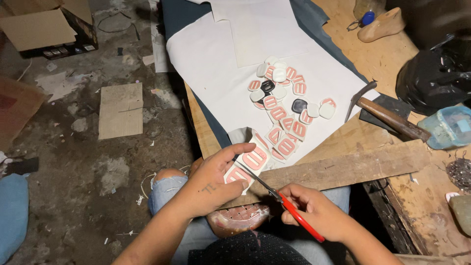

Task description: The person uses red-handled scissors to cut individual oval-shaped stickers from a white sheet. They hold the sheet with one hand and cut along the outlines with the other, placing the cut pieces onto a nearby surface.

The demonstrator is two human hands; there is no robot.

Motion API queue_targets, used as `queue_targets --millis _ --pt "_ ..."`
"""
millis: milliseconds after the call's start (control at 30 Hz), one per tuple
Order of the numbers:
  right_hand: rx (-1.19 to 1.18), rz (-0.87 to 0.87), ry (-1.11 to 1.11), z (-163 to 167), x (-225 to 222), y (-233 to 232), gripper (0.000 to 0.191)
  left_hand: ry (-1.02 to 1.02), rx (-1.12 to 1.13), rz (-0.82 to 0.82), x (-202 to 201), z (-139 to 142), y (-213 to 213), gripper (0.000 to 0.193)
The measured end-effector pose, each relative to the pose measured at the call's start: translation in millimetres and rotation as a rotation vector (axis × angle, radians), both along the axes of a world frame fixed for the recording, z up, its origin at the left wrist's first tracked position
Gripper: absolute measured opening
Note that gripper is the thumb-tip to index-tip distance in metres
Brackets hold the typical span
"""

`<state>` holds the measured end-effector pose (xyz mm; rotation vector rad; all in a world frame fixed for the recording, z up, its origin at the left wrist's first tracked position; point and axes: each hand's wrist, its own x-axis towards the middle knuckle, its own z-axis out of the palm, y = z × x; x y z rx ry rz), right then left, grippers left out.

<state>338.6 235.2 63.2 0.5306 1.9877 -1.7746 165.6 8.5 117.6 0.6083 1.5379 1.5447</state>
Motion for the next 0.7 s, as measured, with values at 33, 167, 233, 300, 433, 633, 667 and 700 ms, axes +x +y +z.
queue_targets --millis 33,167,233,300,433,633,667,700 --pt "-0.013 -0.004 -0.003 -1.0 -0.1 0.3 0.037 -0.008 0.018 -0.003 -0.3 -1.7 -0.6 0.068" --pt "-0.008 -0.002 0.027 -8.1 1.8 3.4 0.033 -0.02 0.093 -0.023 -1.1 -7.1 -1.4 0.068" --pt "-0.011 -0.008 0.054 -12.8 3.6 6.4 0.029 -0.035 0.056 -0.017 -1.2 -8.3 -2.6 0.069" --pt "-0.045 -0.031 0.071 -18.0 4.9 8.9 0.023 -0.055 0.059 -0.015 -1.4 -9.0 -2.8 0.07" --pt "-0.02 -0.113 -0.052 -24.4 10.5 12.5 0.017 -0.084 0.102 0.005 0.1 -10.9 1.4 0.072" --pt "-0.1 -0.177 0.247 -18.1 0.1 -3.0 0.045 -0.08 0.122 0.16 14.5 -20.2 11.5 0.072" --pt "-0.237 -0.247 0.29 -16.3 -7.0 -9.3 0.047 -0.159 0.23 0.172 20.0 -23.5 14.9 0.072" --pt "-0.375 -0.316 0.334 -14.1 -14.1 -16.5 0.049 -0.171 0.254 0.177 26.1 -27.2 18.3 0.07"
